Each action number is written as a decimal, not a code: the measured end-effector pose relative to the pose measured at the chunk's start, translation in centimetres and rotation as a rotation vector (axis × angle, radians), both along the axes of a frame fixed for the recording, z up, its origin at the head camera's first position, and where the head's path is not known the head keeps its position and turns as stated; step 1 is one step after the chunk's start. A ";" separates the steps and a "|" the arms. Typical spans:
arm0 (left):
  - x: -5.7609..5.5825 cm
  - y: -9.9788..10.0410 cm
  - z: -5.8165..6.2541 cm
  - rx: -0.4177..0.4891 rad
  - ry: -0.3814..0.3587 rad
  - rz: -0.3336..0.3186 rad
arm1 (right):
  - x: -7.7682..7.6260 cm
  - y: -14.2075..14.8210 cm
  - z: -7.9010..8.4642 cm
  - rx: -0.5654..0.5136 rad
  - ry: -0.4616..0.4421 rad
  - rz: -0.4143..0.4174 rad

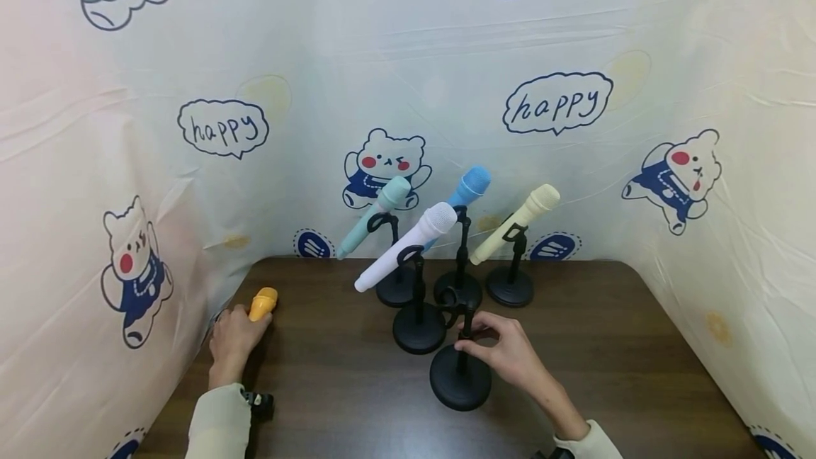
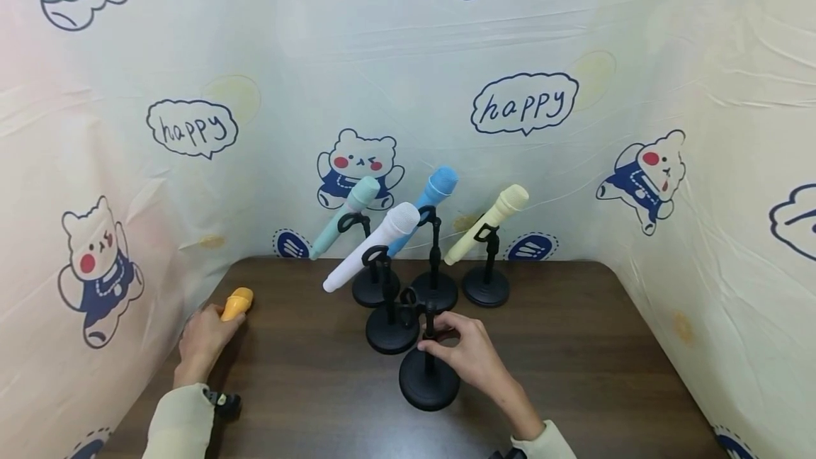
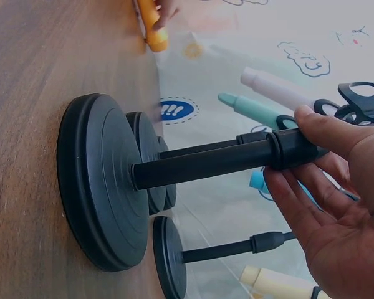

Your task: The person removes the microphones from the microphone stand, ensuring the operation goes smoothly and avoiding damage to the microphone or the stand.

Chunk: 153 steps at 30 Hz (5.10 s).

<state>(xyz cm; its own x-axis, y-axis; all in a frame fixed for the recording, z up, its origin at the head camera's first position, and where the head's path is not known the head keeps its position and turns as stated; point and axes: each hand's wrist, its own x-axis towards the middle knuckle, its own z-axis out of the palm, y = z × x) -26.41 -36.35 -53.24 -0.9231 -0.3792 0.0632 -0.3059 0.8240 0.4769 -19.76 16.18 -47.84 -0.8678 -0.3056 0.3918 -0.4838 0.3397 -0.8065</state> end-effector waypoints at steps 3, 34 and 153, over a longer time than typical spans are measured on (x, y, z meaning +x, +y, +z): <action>0.2 0.5 0.9 -0.023 0.063 -0.006 | 0.0 0.0 -0.1 -0.002 0.002 0.004; 5.0 19.4 12.7 0.542 0.404 -0.589 | 0.3 0.0 0.2 0.006 -0.024 -0.031; 5.2 29.2 9.8 0.857 0.271 -0.937 | 1.0 -1.4 -0.1 0.105 -0.098 -0.205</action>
<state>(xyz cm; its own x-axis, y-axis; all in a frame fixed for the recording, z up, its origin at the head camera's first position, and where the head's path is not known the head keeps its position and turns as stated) -21.21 -7.13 -43.42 -0.8536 0.3875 0.3483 0.4056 0.0746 0.9110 -18.71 14.80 -47.90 -0.9480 -0.1536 0.2786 -0.3176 0.5070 -0.8013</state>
